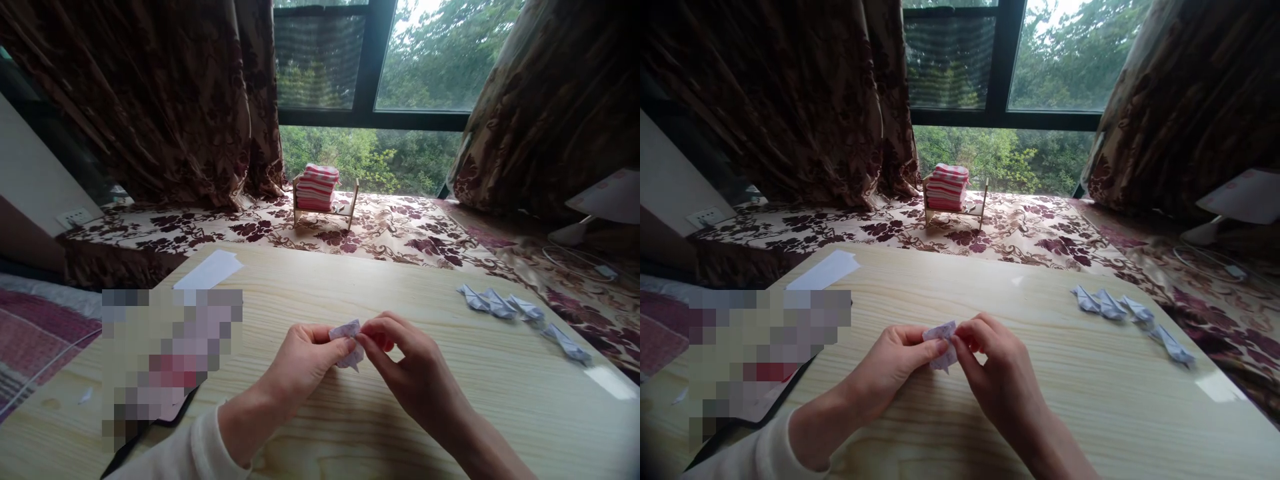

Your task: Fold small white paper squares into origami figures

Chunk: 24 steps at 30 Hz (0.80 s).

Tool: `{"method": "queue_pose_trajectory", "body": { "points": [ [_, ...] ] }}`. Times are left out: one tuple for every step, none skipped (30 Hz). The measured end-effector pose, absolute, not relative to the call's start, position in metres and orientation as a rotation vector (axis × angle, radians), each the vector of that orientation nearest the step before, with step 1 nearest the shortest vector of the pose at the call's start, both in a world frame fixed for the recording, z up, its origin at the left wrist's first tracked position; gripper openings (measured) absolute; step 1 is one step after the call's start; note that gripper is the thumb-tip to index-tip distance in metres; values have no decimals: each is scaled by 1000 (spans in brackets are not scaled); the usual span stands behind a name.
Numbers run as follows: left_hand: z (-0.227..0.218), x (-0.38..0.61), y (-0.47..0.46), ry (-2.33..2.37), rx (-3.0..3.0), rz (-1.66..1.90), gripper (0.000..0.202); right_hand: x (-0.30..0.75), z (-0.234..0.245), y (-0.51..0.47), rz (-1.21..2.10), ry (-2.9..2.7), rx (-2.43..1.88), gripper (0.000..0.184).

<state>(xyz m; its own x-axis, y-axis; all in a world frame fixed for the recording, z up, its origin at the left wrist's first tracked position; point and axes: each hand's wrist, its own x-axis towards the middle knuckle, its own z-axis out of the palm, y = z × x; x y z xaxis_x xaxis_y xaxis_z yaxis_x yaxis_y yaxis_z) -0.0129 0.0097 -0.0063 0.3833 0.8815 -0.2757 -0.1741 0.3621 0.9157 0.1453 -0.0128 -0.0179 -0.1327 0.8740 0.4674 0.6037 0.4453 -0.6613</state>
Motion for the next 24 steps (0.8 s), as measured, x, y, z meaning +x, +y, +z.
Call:
{"method": "queue_pose_trajectory", "body": {
  "points": [
    [-6, -13, 10, 919, 949, 834, 19, 145, -18, -13, 422, -1820, -1257, 12],
    [-6, -12, 10, 919, 951, 853, 18, 145, -18, -13, 459, -1794, -1264, 11],
    [-5, -12, 9, 919, 954, 872, 17, 144, -18, -13, 507, -1757, -1276, 10],
    [-5, -12, 9, 916, 957, 887, 16, 144, -17, -12, 568, -1710, -1293, 9],
    [-4, -12, 9, 912, 959, 895, 16, 145, -17, -12, 646, -1660, -1308, 9],
    [-4, -11, 9, 907, 960, 898, 17, 145, -16, -12, 730, -1614, -1317, 11],
    [-3, -11, 8, 902, 960, 897, 17, 145, -16, -12, 814, -1579, -1316, 14],
    [-3, -11, 8, 897, 960, 896, 17, 146, -15, -12, 886, -1557, -1309, 17],
    [-3, -11, 8, 893, 961, 895, 17, 146, -14, -12, 938, -1548, -1300, 19],
    [-3, -11, 7, 890, 965, 895, 17, 147, -13, -12, 971, -1549, -1295, 21],
    [-3, -11, 7, 888, 968, 895, 17, 147, -12, -12, 986, -1552, -1298, 23],
    [-3, -11, 7, 885, 972, 893, 17, 147, -11, -12, 994, -1556, -1308, 24],
    [-3, -11, 7, 884, 973, 886, 17, 147, -11, -12, 999, -1563, -1320, 25],
    [-4, -11, 8, 885, 972, 875, 17, 146, -11, -12, 1003, -1570, -1332, 26],
    [-4, -12, 8, 889, 970, 857, 17, 146, -11, -12, 1005, -1578, -1342, 27],
    [-5, -12, 8, 895, 971, 837, 18, 145, -11, -13, 1007, -1585, -1349, 28],
    [-5, -12, 8, 905, 980, 819, 19, 145, -11, -13, 1009, -1590, -1354, 28],
    [-5, -13, 9, 916, 998, 804, 19, 145, -12, -13, 1013, -1591, -1357, 29],
    [-4, -13, 9, 928, 1023, 794, 19, 145, -12, -13, 1020, -1588, -1357, 29],
    [-4, -13, 8, 938, 1052, 792, 20, 145, -13, -13, 1032, -1584, -1353, 30],
    [-4, -13, 8, 948, 1076, 797, 20, 145, -13, -12, 1044, -1579, -1347, 30],
    [-4, -12, 8, 952, 1092, 803, 19, 146, -13, -12, 1054, -1575, -1342, 30],
    [-3, -12, 8, 949, 1098, 809, 19, 147, -13, -12, 1058, -1574, -1338, 30],
    [-3, -12, 8, 942, 1097, 815, 18, 148, -13, -11, 1055, -1580, -1338, 31]
  ]
}}
